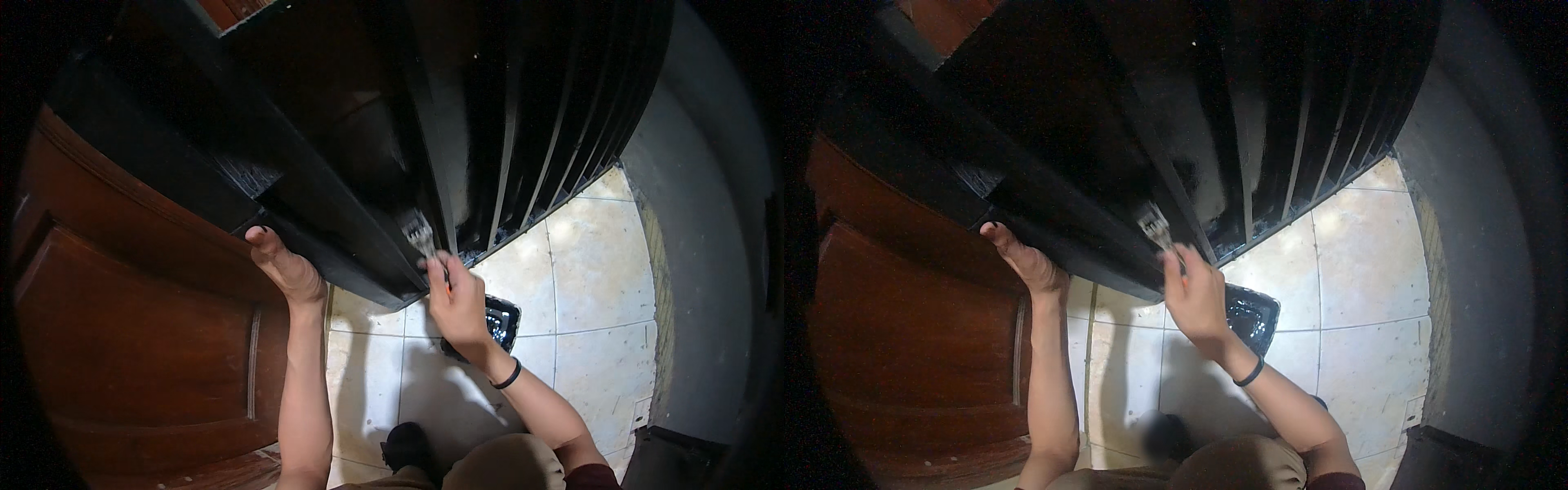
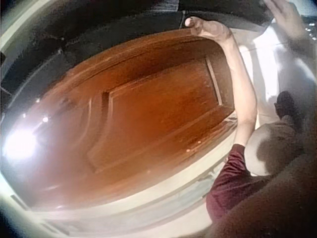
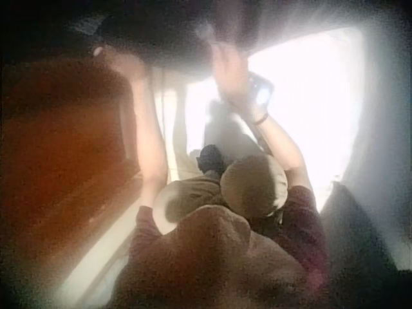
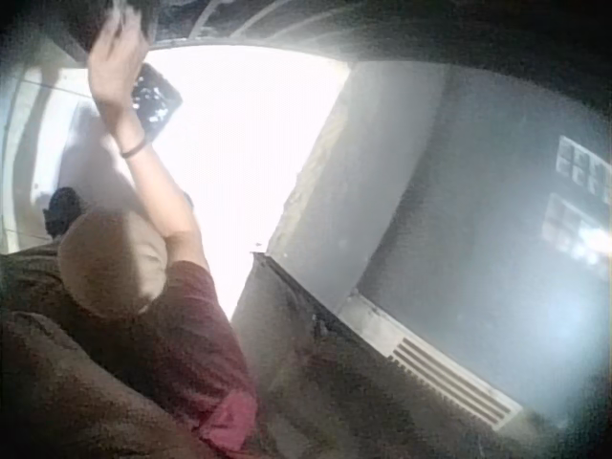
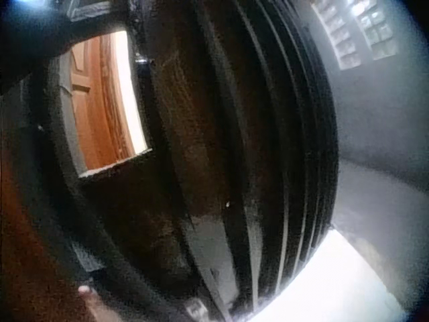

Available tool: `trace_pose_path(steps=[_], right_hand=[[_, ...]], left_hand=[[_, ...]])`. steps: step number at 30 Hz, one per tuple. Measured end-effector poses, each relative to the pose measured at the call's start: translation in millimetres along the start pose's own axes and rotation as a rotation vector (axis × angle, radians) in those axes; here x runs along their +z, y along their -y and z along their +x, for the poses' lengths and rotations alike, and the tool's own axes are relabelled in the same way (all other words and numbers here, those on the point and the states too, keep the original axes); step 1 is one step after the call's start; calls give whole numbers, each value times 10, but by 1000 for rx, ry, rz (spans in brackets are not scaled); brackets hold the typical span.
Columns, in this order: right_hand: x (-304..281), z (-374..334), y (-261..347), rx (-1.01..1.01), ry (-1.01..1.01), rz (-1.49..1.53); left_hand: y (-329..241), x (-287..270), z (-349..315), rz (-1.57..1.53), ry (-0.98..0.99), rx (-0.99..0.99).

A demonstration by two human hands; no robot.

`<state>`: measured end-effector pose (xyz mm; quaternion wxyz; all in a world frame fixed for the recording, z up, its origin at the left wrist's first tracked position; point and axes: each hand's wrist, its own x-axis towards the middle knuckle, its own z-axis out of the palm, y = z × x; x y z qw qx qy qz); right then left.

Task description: The person paints a black metal gate using a brush and a small container of black paint, applying paint to the vertical bars and the bottom frame.

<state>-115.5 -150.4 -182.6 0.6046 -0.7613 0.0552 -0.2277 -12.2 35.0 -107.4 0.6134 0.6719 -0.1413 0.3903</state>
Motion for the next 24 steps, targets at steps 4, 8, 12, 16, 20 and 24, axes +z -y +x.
trace_pose_path(steps=[4,8,12,16,20,24], right_hand=[[-233,-337,-389,343,124,-83],[-233,-155,-303,132,65,-74],[-256,17,444,-55,113,3],[-272,121,659,-143,27,151],[-82,76,-98,-122,97,-110],[-342,-125,-384,-221,95,-344]], left_hand=[[-50,63,15,9,-30,15],[35,52,9,13,-18,7],[-91,67,25,-86,-45,-42],[147,-126,29,-59,8,-75],[-8,0,13,-293,5,-213],[2,-15,58,-109,117,-88]])
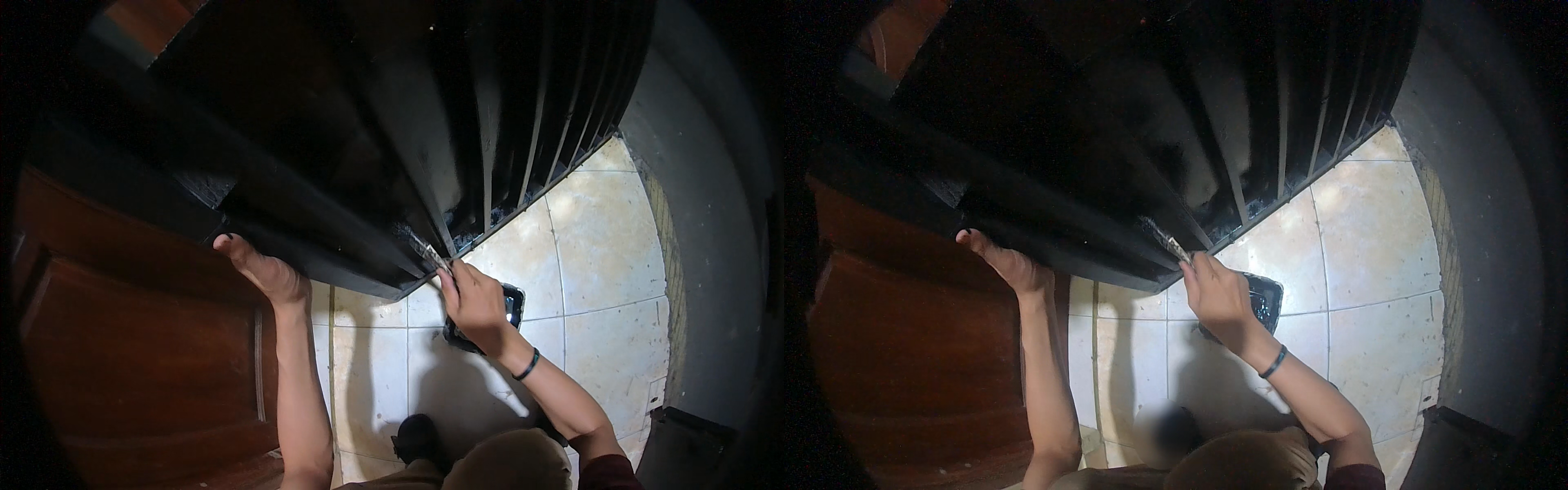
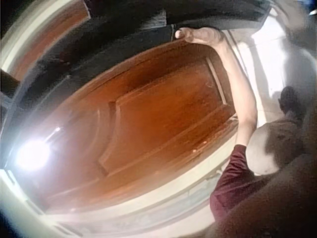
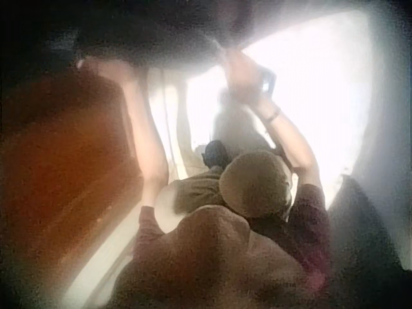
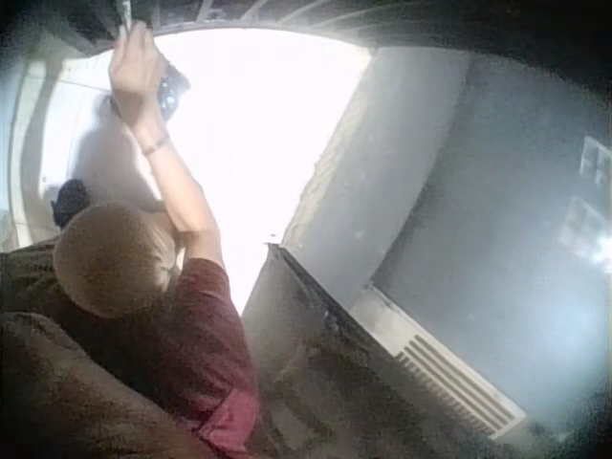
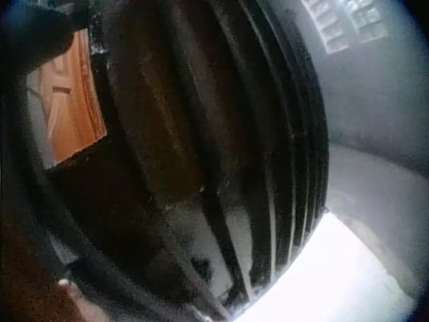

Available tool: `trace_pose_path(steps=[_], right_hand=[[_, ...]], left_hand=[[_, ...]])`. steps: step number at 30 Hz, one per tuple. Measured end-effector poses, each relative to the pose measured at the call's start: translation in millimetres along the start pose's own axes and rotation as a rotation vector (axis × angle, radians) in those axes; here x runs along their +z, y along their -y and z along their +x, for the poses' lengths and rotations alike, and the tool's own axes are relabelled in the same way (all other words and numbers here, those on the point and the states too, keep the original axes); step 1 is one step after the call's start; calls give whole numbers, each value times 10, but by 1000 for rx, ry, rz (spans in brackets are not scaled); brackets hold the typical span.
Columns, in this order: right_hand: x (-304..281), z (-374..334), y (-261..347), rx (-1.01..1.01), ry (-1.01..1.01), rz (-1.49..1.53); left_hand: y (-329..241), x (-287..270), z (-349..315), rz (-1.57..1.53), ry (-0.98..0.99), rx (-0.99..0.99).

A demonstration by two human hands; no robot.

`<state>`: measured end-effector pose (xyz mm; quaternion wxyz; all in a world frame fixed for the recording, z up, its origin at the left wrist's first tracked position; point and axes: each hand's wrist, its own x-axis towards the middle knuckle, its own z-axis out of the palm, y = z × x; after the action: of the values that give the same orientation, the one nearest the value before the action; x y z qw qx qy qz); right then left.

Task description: The person paints a black metal gate using a brush and a small container of black paint, applying paint to the vertical bars and the bottom frame.

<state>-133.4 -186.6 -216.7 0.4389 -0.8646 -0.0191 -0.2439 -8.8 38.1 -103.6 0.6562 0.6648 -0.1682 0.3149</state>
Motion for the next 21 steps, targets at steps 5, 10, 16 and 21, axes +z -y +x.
trace_pose_path(steps=[5,10,16,21], right_hand=[[-424,371,452,-170,41,-82],[-764,709,870,-417,-54,-124],[-376,529,512,-450,-189,-56],[-64,218,-83,-303,9,-141]], left_hand=[[-116,49,-61,-117,-82,-146],[-173,33,-64,-147,-73,-69],[-419,84,69,-651,-268,-502],[35,-61,-15,-102,-90,-108]])
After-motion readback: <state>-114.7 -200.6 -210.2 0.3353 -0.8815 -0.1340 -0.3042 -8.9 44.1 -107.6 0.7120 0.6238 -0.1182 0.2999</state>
